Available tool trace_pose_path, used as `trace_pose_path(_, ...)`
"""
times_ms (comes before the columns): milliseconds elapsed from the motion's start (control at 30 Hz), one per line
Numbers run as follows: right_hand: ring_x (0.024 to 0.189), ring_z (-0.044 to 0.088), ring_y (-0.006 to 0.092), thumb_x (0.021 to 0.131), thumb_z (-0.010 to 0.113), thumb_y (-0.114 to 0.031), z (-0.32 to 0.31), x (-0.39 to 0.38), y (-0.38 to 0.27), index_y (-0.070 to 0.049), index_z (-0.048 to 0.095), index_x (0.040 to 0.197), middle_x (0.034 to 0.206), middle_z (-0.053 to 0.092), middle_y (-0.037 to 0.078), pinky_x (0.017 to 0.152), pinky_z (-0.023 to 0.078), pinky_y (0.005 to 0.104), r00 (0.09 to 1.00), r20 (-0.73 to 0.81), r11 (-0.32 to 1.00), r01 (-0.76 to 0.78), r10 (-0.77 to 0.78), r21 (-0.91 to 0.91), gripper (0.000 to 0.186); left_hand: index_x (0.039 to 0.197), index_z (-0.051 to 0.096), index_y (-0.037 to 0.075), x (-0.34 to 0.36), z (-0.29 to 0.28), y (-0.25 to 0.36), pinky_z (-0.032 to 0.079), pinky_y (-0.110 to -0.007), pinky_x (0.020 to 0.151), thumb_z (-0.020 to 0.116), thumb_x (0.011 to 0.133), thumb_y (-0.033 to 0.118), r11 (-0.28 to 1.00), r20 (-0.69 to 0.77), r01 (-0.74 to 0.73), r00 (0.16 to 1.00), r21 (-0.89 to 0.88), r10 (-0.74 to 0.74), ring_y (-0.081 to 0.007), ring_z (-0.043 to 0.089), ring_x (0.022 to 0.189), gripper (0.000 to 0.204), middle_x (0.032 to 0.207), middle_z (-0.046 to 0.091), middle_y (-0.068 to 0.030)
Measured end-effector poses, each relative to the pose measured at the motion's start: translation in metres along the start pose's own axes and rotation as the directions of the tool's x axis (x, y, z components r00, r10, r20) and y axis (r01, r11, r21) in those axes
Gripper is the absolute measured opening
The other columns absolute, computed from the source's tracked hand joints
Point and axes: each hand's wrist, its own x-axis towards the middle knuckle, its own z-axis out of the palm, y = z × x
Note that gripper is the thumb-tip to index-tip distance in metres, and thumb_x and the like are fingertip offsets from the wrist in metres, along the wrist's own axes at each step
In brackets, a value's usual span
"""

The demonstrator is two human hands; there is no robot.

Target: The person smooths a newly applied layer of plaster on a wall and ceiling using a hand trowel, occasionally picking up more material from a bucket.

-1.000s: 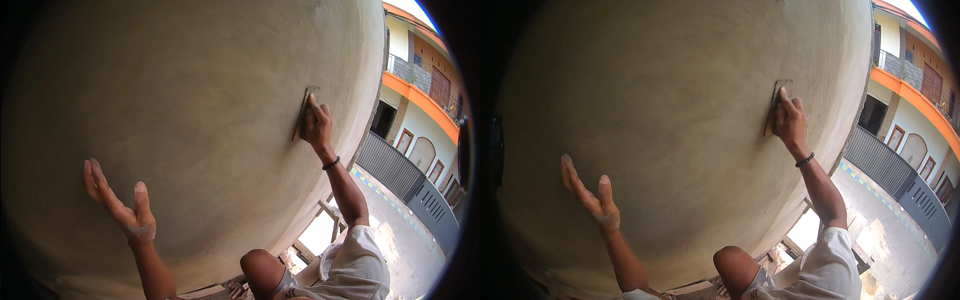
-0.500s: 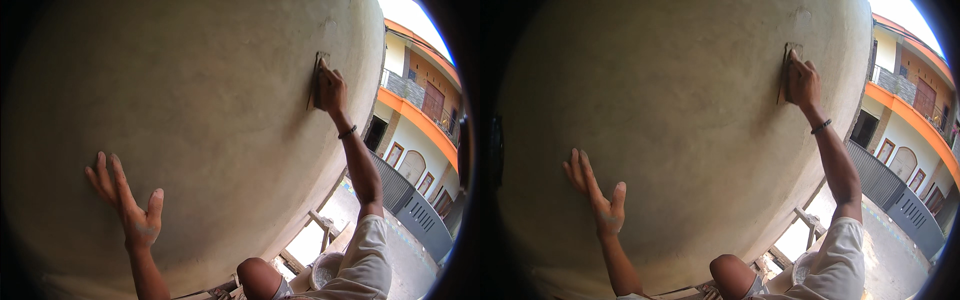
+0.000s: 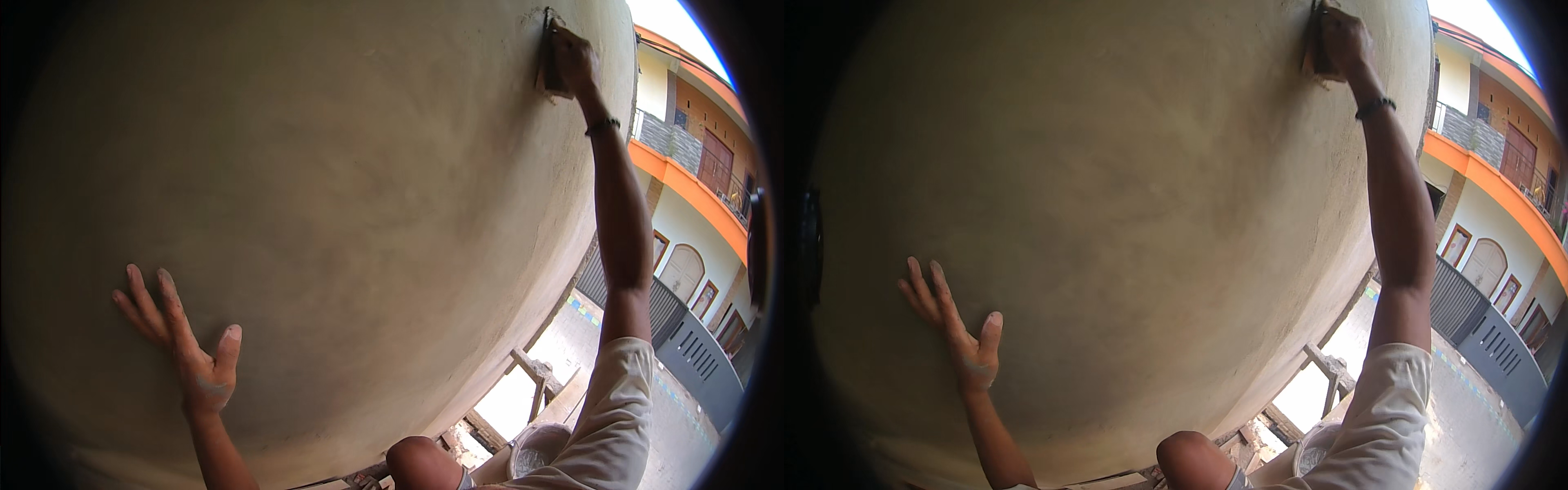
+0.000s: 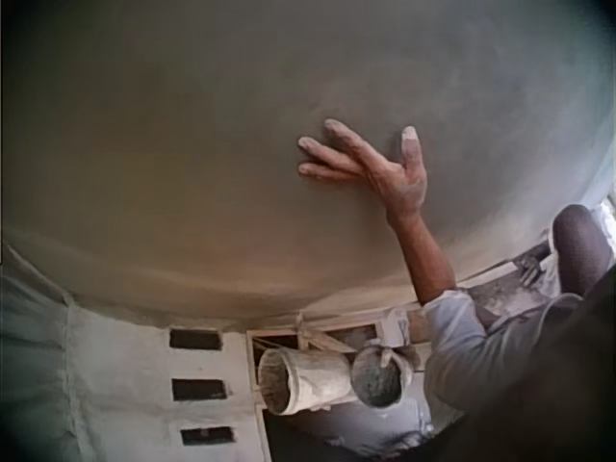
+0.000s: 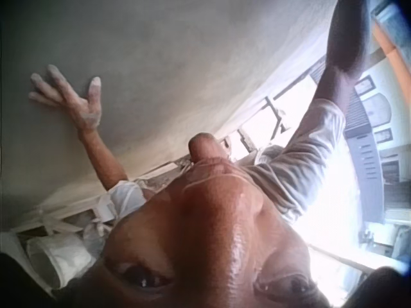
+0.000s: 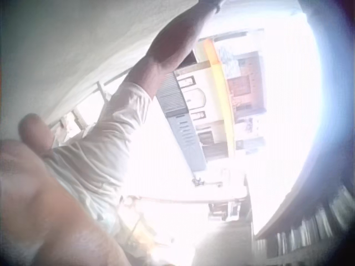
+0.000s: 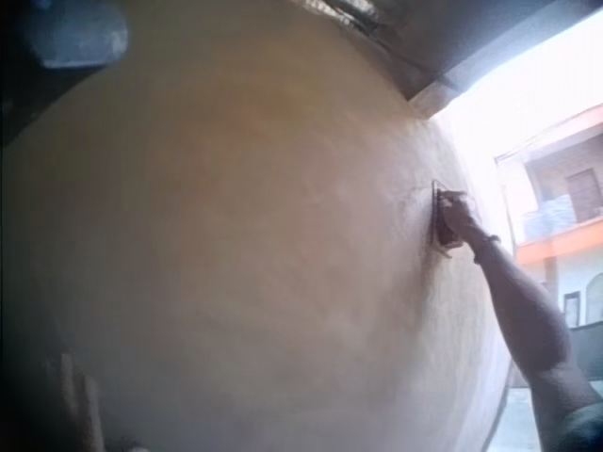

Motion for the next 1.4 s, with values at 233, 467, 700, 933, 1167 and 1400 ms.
trace_pose_path(233,0.104,0.067,0.0347,0.095,0.054,-0.035,0.03,-0.07,0.002,-0.029,0.065,0.131,0.113,0.07,0.017,0.092,0.052,0.0429,1.0,-0.008,0.987,-0.007,0.008,0.162,0.038,0.155,0.026,0.004,0.0,-0.001,-0.001,0.002,-0.069,0.114,0.061,0.086,0.044,0.994,0.023,0.06,0.998,0.09,-0.063,-0.0513,-0.009,0.148,0.087,0.164,0.006,-0.0215)
trace_pose_path(467,0.085,0.072,0.0227,0.094,0.058,-0.038,0.021,0.08,0.057,-0.021,0.07,0.124,0.096,0.075,0.012,0.077,0.055,0.0365,0.995,0.034,0.977,-0.096,0.091,0.189,0.037,0.155,0.027,0.004,-0.002,0.002,-0.008,0.002,-0.068,0.114,0.061,0.086,0.044,0.998,-0.013,0.014,1.0,0.064,-0.013,-0.0516,-0.007,0.148,0.087,0.164,0.006,-0.0219)
trace_pose_path(700,0.109,0.066,0.0339,0.092,0.054,-0.042,0.028,-0.015,-0.004,-0.029,0.068,0.125,0.118,0.069,0.014,0.093,0.051,0.0443,0.991,-0.064,0.991,0.117,-0.113,0.061,0.038,0.154,0.029,0.005,0.001,0.0,0.003,0.003,-0.069,0.113,0.06,0.087,0.047,0.991,-0.007,0.022,1.0,0.132,-0.021,-0.0523,-0.006,0.147,0.085,0.164,0.007,-0.022)
trace_pose_path(933,0.105,0.068,0.0336,0.093,0.052,-0.043,0.021,0.039,0.006,-0.026,0.068,0.126,0.115,0.071,0.014,0.091,0.052,0.0423,0.998,0.014,0.988,-0.065,0.064,0.14,0.04,0.155,0.03,0.008,0.003,0.002,0.008,0.002,-0.07,0.113,0.06,0.088,0.048,0.974,0.039,0.066,0.996,0.218,-0.077,-0.0529,-0.007,0.147,0.084,0.164,0.006,-0.0221)
trace_pose_path(1167,0.109,0.066,0.0344,0.093,0.054,-0.045,0.024,0.041,0.01,-0.033,0.067,0.126,0.118,0.069,0.014,0.093,0.052,0.044,0.993,0.012,0.992,0.116,-0.117,0.044,0.037,0.157,0.025,0.011,0.0,0.001,0.008,0.002,-0.069,0.114,0.061,0.087,0.048,0.988,0.041,0.057,0.997,0.144,-0.064,-0.0515,-0.005,0.148,0.086,0.165,0.006,-0.0183)
trace_pose_path(1400,0.111,0.065,0.0334,0.093,0.052,-0.044,0.026,0.037,0.018,-0.031,0.066,0.128,0.121,0.068,0.013,0.096,0.051,0.0437,0.994,0.062,0.996,-0.094,0.094,-0.006,0.04,0.156,0.028,0.009,0.004,0.007,0.011,0.001,-0.07,0.113,0.063,0.086,0.043,0.984,0.049,0.085,0.994,0.155,-0.094,-0.0519,-0.008,0.148,0.085,0.165,0.005,-0.0192)
